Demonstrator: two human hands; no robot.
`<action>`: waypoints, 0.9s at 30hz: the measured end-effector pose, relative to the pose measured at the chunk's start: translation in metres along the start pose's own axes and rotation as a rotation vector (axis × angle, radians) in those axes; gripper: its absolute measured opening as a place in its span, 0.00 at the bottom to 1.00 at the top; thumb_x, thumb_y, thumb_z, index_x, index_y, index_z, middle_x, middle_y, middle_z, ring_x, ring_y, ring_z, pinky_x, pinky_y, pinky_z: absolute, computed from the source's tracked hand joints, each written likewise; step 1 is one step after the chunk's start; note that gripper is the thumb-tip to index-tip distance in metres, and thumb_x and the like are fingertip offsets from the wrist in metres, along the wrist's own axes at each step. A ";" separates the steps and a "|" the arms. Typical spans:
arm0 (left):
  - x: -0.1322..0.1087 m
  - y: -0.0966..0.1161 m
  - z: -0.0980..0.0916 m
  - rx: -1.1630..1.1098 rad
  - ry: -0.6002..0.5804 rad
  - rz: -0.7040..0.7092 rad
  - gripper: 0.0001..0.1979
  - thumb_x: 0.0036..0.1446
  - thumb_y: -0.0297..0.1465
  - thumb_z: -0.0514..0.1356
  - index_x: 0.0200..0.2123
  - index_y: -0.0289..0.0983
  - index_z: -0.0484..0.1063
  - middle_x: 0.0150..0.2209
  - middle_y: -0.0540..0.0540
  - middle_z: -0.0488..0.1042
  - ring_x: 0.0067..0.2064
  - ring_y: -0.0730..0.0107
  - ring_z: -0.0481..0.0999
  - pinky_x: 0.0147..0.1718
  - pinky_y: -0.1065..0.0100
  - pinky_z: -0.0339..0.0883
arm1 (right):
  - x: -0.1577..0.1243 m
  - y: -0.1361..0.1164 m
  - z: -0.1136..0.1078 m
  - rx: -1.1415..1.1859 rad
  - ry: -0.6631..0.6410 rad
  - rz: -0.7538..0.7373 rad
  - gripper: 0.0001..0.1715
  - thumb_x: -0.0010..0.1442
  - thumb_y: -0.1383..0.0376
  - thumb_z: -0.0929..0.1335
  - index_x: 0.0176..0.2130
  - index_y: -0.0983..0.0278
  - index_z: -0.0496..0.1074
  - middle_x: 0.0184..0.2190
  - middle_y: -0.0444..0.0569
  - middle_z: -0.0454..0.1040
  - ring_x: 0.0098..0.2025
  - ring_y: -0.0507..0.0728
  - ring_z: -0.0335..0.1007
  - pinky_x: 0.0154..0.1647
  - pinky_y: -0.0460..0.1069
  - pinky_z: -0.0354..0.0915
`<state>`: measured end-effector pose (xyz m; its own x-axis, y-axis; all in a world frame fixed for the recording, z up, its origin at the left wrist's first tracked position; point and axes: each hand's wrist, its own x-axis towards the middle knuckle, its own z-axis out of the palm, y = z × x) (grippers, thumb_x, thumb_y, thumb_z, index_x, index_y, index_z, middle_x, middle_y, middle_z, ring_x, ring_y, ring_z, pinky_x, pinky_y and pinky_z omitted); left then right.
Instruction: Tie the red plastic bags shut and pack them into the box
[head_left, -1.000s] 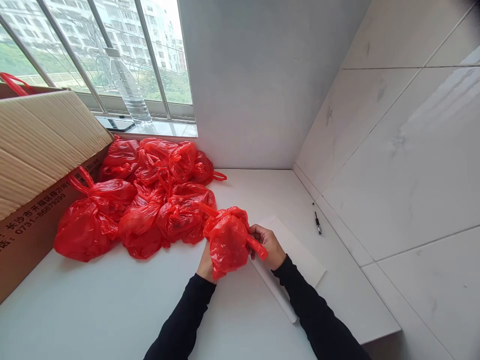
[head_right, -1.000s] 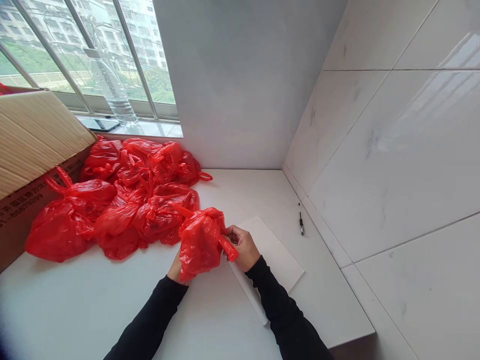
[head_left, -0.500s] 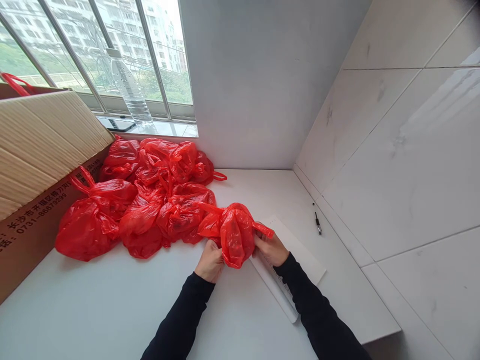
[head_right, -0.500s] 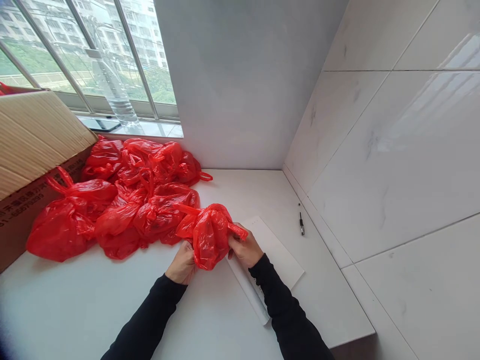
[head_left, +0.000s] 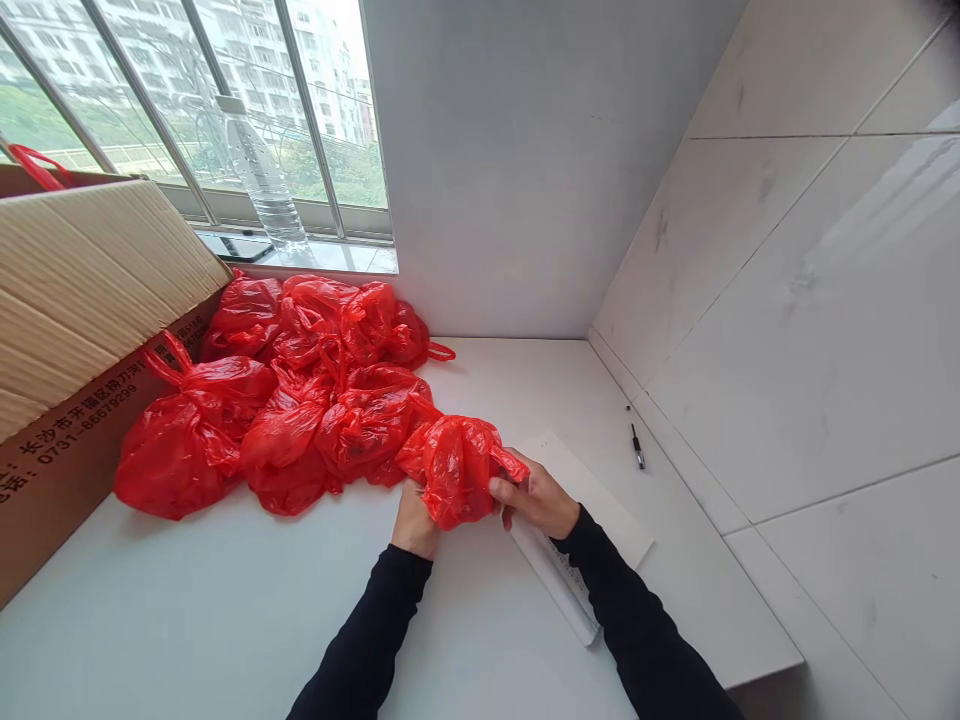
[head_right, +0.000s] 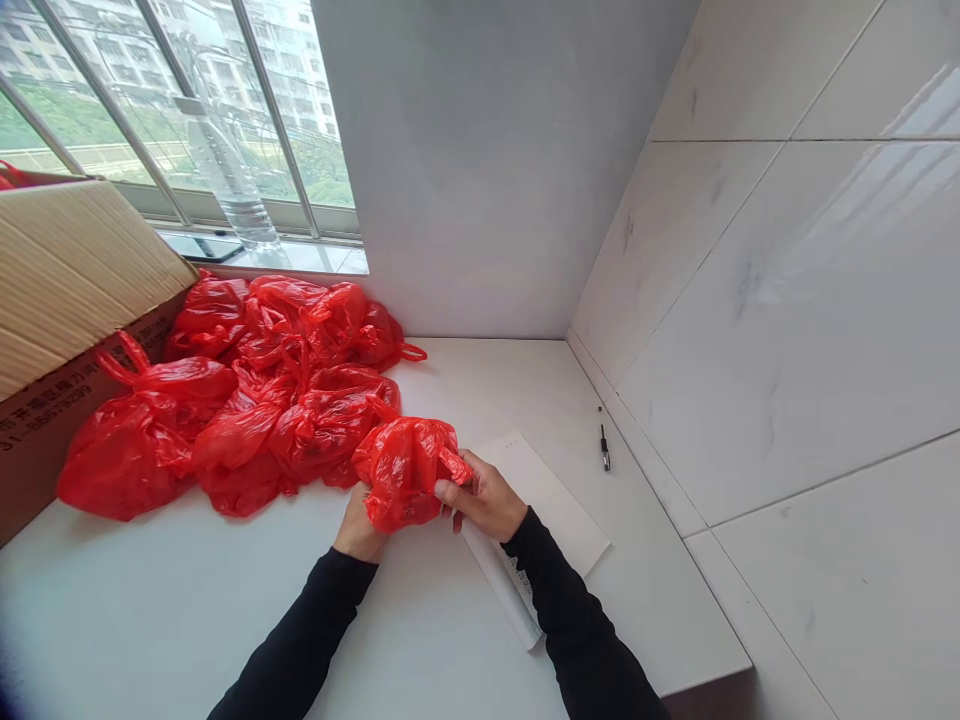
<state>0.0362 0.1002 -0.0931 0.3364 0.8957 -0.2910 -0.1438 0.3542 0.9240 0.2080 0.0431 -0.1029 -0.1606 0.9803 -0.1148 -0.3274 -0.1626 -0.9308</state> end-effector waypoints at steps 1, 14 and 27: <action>-0.001 0.001 0.000 0.020 0.014 0.011 0.10 0.40 0.28 0.71 0.30 0.36 0.78 0.29 0.46 0.79 0.31 0.60 0.75 0.27 0.65 0.69 | -0.001 -0.001 0.002 -0.005 -0.036 0.013 0.21 0.57 0.54 0.72 0.46 0.61 0.68 0.30 0.42 0.71 0.28 0.52 0.70 0.20 0.44 0.68; -0.007 0.014 0.012 -0.121 -0.106 -0.130 0.21 0.58 0.46 0.57 0.41 0.33 0.76 0.36 0.39 0.80 0.37 0.55 0.79 0.30 0.61 0.73 | 0.011 0.016 0.009 0.099 0.305 -0.016 0.20 0.53 0.55 0.73 0.42 0.62 0.69 0.29 0.42 0.71 0.21 0.50 0.64 0.18 0.47 0.70; -0.005 0.004 0.010 0.020 -0.181 -0.229 0.22 0.51 0.43 0.67 0.43 0.33 0.76 0.35 0.38 0.81 0.33 0.57 0.82 0.36 0.59 0.77 | 0.008 0.011 0.010 -0.044 0.455 -0.120 0.29 0.58 0.55 0.71 0.55 0.59 0.61 0.31 0.43 0.73 0.30 0.53 0.72 0.33 0.49 0.71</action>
<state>0.0437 0.0948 -0.0851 0.5185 0.7298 -0.4456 -0.0271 0.5349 0.8445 0.1932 0.0478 -0.1109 0.3033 0.9431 -0.1363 -0.2774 -0.0495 -0.9595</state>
